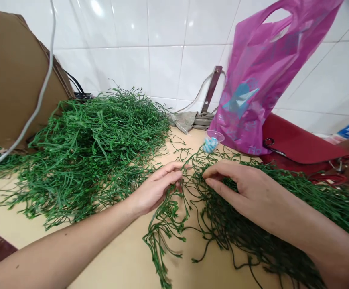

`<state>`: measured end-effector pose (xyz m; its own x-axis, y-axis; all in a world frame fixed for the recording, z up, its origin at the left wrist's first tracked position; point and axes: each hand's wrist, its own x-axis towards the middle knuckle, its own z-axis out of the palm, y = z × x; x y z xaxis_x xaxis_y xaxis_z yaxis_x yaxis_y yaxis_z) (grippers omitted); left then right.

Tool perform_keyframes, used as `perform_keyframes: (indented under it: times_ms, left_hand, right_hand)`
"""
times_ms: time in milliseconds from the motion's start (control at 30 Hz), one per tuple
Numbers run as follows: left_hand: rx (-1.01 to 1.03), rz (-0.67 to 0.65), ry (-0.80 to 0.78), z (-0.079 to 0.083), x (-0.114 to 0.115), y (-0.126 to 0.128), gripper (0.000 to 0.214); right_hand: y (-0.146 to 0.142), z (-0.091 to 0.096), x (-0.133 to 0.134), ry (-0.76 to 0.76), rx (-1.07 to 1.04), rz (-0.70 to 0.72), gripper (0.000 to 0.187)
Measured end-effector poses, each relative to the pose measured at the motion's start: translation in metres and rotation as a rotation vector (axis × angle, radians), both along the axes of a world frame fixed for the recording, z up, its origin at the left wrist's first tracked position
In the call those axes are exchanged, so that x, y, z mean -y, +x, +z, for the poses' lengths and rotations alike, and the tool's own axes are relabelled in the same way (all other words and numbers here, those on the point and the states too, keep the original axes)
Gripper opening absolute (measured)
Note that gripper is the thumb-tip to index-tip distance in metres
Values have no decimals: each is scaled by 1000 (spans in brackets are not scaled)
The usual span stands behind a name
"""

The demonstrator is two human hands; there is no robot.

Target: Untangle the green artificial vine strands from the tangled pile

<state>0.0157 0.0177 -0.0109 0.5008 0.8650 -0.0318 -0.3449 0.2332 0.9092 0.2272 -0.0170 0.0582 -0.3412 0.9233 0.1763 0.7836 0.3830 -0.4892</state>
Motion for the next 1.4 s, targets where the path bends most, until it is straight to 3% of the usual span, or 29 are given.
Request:
perform_keyframes:
  times_ms: [167, 367, 567, 900, 1067, 1167, 1400]
  left_hand:
    - [-27, -4, 148, -4, 1, 0, 22]
    - [-71, -51, 229, -4, 2, 1, 34]
    - [-132, 1, 190, -2, -2, 1, 41]
    - [-154, 9, 95, 0, -4, -1, 34]
    - [-217, 53, 119, 2, -4, 0, 39]
    - [-263, 72, 132, 1, -4, 0, 41]
    - [-278, 79, 146, 0, -5, -1, 45]
  right_hand:
    - [-20, -17, -5, 1, -250, -61, 24]
    - [-34, -39, -12, -100, -527, -42, 13]
    - [-32, -35, -10, 36, -417, -181, 4]
    - [-21, -40, -16, -109, -424, -42, 4]
    - [-21, -36, -16, -325, -501, 58, 12]
    - [-22, -36, -17, -422, -561, 30, 16]
    - [-22, -38, -17, -405, -574, -71, 22]
